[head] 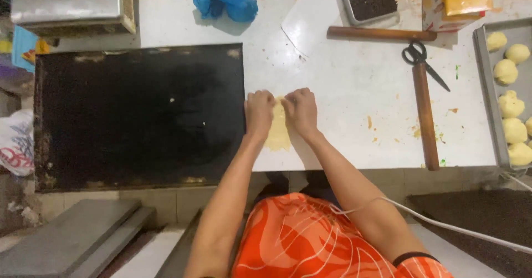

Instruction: Flattening dough balls with a rolling pin, adding filling, and rolling them into cylindrical shapes on a bakery work surface.

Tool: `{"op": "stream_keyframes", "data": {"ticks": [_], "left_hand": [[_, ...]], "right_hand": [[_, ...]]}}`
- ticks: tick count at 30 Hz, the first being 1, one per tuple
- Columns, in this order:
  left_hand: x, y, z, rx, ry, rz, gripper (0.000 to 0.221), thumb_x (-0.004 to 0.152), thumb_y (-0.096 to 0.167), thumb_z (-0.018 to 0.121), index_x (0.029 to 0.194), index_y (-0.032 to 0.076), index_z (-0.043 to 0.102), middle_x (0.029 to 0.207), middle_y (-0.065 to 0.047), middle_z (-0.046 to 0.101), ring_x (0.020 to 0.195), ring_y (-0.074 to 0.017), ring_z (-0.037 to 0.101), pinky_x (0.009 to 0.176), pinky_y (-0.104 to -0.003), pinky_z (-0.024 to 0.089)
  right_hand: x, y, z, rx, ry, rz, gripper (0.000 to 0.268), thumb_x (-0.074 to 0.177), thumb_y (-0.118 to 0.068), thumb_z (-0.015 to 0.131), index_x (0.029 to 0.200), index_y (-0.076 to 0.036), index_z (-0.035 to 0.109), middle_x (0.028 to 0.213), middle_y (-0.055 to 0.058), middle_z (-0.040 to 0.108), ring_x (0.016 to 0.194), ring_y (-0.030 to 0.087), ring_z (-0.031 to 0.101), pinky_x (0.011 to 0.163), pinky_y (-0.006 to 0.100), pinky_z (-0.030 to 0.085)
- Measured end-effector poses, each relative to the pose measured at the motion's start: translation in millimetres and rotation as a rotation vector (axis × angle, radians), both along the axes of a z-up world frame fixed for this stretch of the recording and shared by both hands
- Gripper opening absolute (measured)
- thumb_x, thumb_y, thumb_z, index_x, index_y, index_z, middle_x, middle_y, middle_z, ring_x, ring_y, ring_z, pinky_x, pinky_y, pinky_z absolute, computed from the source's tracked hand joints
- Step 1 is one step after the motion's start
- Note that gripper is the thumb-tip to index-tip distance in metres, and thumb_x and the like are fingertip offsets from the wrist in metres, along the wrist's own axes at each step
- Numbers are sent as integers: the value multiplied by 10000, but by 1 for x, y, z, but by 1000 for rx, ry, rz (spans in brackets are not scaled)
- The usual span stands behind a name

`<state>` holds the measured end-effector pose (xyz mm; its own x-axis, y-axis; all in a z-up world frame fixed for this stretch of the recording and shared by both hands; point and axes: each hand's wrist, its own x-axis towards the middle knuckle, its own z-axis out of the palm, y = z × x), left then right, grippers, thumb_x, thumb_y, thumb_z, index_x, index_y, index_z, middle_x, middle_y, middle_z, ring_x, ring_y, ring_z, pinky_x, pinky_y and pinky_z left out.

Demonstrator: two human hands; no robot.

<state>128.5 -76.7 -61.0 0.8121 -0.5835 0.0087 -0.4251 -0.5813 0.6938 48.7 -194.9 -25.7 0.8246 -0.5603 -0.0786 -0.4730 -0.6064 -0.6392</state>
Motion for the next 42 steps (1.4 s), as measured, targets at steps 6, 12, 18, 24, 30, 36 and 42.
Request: {"op": "stream_keyframes", "data": {"ticks": [6,12,18,24,30,36,42], "left_hand": [[21,-4,-17,200,-474,-11,157,952,229,506,833,175,418,732,52,398,768,-162,439,677,-314,355],[-2,15,17,262,-821,-220,208,985,174,494,1166,103,569,1193,-125,571,1183,-273,517,933,-429,403],[-24,14,73,505,-373,-332,608,1007,368,403,1425,-72,364,1508,-268,306,1417,-382,250,1151,-530,134],[-47,13,21,311,-316,-227,747,937,354,506,1425,-168,289,1494,-374,232,1407,-470,197,1153,-530,116],[-75,-14,34,189,-196,-295,751,915,284,442,1462,-104,104,1538,-311,78,1436,-438,34,1157,-525,-5],[-150,-92,166,-108,-940,-355,549,914,31,498,1378,-54,217,1319,-475,321,1198,-662,385,936,-734,399],[-189,-157,62,-257,-46,-46,466,904,59,598,1328,-70,453,1322,-256,431,1244,-368,454,961,-426,477]], "right_hand": [[4,2,-1,-33,-87,-29,83,906,-187,653,924,-136,590,876,-2,560,888,188,584,789,309,490],[-6,-11,-35,-472,-214,346,363,964,-169,406,1250,22,522,1151,236,566,1080,418,526,867,540,436],[-40,-3,39,-325,48,513,631,945,-304,332,1450,74,311,1479,323,305,1374,480,255,1065,674,150],[-100,-28,36,338,-68,183,647,997,-433,339,1517,-79,189,1521,188,287,1343,363,376,1087,542,312],[-202,-102,27,443,-441,-268,382,945,-228,534,1299,-86,508,1295,95,538,1010,205,633,888,332,526],[-336,-266,130,454,-73,-937,401,886,-192,594,1279,-160,518,1047,77,625,793,190,598,541,319,528],[-441,-406,103,-77,121,-546,559,891,-222,617,1396,-65,435,1366,184,481,1265,343,416,1022,495,333]]}}
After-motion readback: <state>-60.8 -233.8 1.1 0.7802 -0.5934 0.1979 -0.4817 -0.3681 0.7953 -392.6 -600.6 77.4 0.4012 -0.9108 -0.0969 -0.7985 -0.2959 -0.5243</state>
